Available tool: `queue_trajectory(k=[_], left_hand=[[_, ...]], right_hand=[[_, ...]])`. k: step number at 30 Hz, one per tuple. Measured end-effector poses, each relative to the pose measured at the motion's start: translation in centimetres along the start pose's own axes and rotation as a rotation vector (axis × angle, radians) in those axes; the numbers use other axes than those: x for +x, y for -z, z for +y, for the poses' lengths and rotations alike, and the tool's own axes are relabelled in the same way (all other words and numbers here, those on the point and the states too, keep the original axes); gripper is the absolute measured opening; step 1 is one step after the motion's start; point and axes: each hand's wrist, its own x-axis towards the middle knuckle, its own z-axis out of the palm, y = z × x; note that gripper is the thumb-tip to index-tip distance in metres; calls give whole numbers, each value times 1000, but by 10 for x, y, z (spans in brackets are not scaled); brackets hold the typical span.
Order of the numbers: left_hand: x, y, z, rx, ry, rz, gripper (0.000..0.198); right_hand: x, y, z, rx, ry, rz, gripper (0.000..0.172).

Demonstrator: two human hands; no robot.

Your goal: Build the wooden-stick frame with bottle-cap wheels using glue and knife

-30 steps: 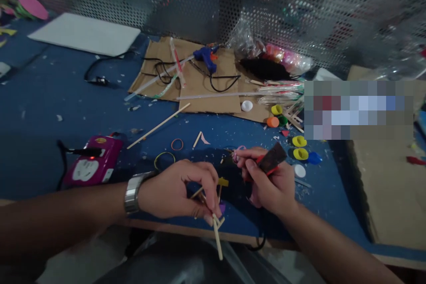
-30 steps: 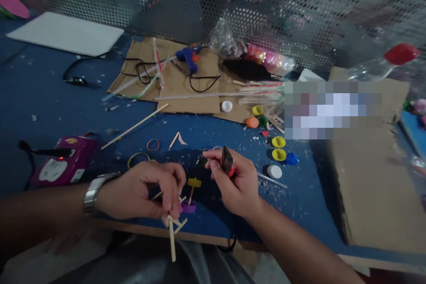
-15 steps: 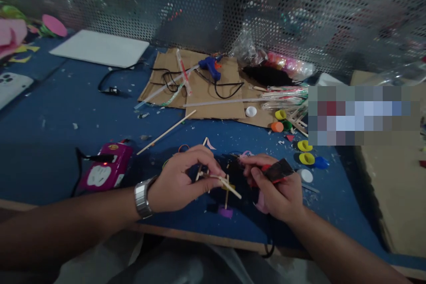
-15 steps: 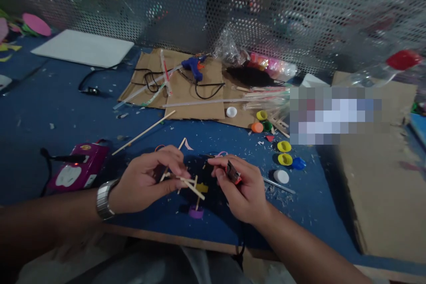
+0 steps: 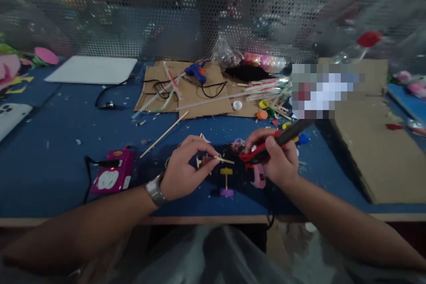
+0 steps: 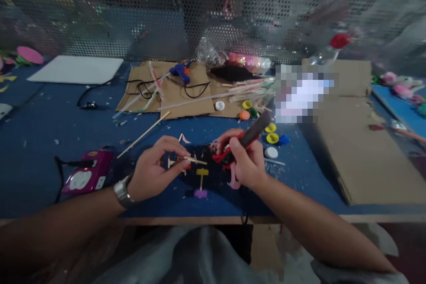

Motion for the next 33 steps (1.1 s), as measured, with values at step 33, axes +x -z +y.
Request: queue_trajectory(k=[33], left_hand=[[3, -3, -2, 201, -177, -49, 3]], right_hand=[[-10, 68, -22, -1163, -237, -289, 39]])
